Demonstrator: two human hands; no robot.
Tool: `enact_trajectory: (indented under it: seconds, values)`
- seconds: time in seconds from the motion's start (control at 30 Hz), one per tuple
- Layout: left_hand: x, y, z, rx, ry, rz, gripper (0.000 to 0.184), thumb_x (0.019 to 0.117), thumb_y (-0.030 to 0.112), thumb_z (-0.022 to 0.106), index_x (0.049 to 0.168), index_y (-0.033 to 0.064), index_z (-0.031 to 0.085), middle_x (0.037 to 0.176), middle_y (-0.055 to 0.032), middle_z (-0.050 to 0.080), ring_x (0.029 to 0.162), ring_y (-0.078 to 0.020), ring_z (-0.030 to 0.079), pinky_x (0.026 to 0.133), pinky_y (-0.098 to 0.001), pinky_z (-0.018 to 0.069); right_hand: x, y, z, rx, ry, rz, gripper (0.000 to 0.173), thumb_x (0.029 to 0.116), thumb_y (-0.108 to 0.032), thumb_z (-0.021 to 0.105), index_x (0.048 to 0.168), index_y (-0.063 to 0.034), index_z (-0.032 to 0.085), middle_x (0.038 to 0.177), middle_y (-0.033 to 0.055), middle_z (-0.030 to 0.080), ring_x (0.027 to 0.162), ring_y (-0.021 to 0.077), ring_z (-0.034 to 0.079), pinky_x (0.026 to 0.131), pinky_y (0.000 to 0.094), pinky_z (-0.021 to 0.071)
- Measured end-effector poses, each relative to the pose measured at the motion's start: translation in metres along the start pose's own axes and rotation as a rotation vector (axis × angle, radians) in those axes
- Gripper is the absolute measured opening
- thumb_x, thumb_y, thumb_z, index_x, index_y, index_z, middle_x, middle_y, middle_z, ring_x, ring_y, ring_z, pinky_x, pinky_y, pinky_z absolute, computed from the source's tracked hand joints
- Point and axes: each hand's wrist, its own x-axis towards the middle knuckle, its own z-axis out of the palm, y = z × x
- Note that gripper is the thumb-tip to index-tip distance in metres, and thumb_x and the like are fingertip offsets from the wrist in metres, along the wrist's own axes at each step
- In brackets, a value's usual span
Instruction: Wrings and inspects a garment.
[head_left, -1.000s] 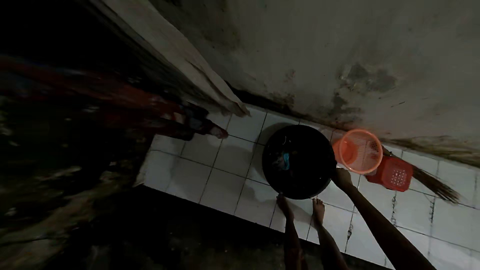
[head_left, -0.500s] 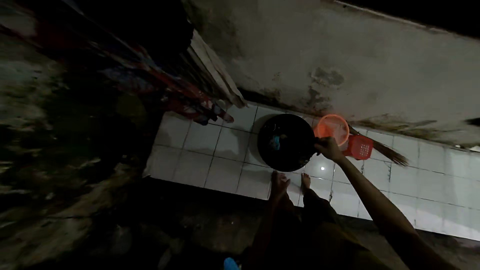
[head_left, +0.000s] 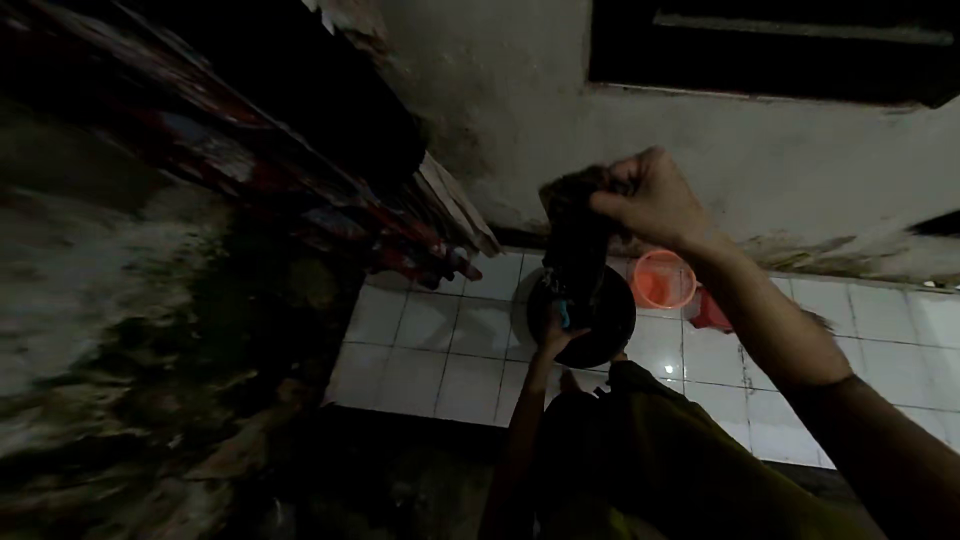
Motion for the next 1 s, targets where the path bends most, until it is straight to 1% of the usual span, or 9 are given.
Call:
enact_trajectory:
  seconds: [0.1,0.23,0.33,0.43,0.5,0.63,0.73,0.83,1.0]
  values:
    - [0.017,0.069,-0.011,-0.079,0.127,0.087,0.102,0.0719,0.031,0.094,0.15,-0.0044,0.038,0.141,-0.027,0.053,0.13,-0.0344,0.054,0.11,-0.0484,0.0455,0.013,-0.039,-0.019,0.089,0.07,-0.163,0.026,0.0914,-0.003,0.066,0.068,-0.0127,0.059,0.055,-0.0103,0.057,0.044,-0.0028,0.053,0.042,0.0169,0.0481]
    - [0.012,0.124,-0.04,-0.122,0.112,0.122,0.051,0.101,0.034,0.065,0.134,-0.0032,0.055,0.117,-0.0234,0.066,0.104,-0.0313,0.065,0.091,-0.0494,0.0536,0.023,-0.052,-0.04,0.193,0.285,-0.191,0.026,0.0976,-0.003,0.061,0.073,-0.0106,0.057,0.058,-0.0062,0.059,0.045,0.0025,0.057,0.042,0.02,0.0521]
    - [0.009,0.139,-0.056,-0.132,0.079,0.22,0.049,0.0939,0.018,0.075,0.133,-0.004,0.055,0.115,-0.0176,0.067,0.102,-0.0203,0.066,0.092,-0.0393,0.055,0.026,-0.033,-0.061,0.251,0.377,-0.127,0.026,0.1035,-0.01,0.055,0.078,-0.0099,0.057,0.06,-0.0048,0.061,0.045,0.0039,0.058,0.041,0.0196,0.0514]
    - [0.009,0.151,-0.064,-0.082,0.126,0.235,0.063,0.0775,-0.003,0.084,0.134,-0.008,0.056,0.125,-0.0239,0.064,0.114,-0.0261,0.064,0.101,-0.0404,0.0512,0.024,0.007,-0.072,0.202,0.332,0.024,0.025,0.105,-0.014,0.054,0.081,-0.0085,0.059,0.061,-0.0061,0.061,0.046,0.0023,0.057,0.044,0.0193,0.0513]
    - [0.009,0.155,-0.062,-0.119,0.214,0.266,0.057,0.0806,-0.007,0.079,0.133,-0.011,0.056,0.125,-0.0253,0.064,0.114,-0.0246,0.064,0.101,-0.0373,0.0512,0.021,0.049,-0.072,0.031,0.213,0.183,0.022,0.1045,-0.02,0.058,0.093,-0.0026,0.064,0.067,-0.0032,0.059,0.052,0.004,0.057,0.052,0.0234,0.0535]
    - [0.006,0.174,-0.054,-0.278,0.322,0.374,0.043,0.0885,0.002,0.076,0.126,-0.0096,0.058,0.115,-0.0156,0.067,0.104,-0.0069,0.064,0.094,-0.0233,0.0528,0.011,0.175,-0.048,-0.144,-0.056,0.42,0.035,0.105,-0.028,0.059,0.123,0.0008,0.067,0.097,0.0169,0.069,0.076,0.0213,0.067,0.072,0.0424,0.0589]
    - [0.004,0.187,-0.053,-0.247,0.284,0.438,0.049,0.0914,0.006,0.074,0.133,-0.0104,0.054,0.124,-0.0215,0.064,0.114,-0.0136,0.062,0.101,-0.0278,0.0494,-0.006,0.244,-0.026,0.012,-0.15,0.662,0.041,0.1097,-0.03,0.05,0.143,-0.0055,0.057,0.122,0.0222,0.065,0.095,0.0274,0.069,0.083,0.0428,0.0581]
    - [0.002,0.197,-0.049,-0.316,0.252,0.431,0.049,0.0939,0.005,0.07,0.136,-0.009,0.05,0.126,-0.0191,0.062,0.114,-0.0119,0.061,0.101,-0.0272,0.0492,-0.024,0.286,-0.006,0.119,-0.17,0.868,0.046,0.1119,-0.033,0.042,0.143,0.0005,0.05,0.122,0.0246,0.063,0.096,0.0281,0.069,0.085,0.0413,0.0577]
    - [0.0,0.211,-0.037,-0.341,0.179,0.512,0.047,0.0934,0.0,0.067,0.136,-0.0099,0.049,0.126,-0.019,0.061,0.114,-0.0096,0.06,0.1,-0.0247,0.0485,-0.045,0.291,0.015,0.21,-0.277,0.866,0.053,0.1143,-0.034,0.029,0.138,0.0084,0.051,0.126,0.0268,0.061,0.104,0.0303,0.066,0.092,0.0435,0.0543]
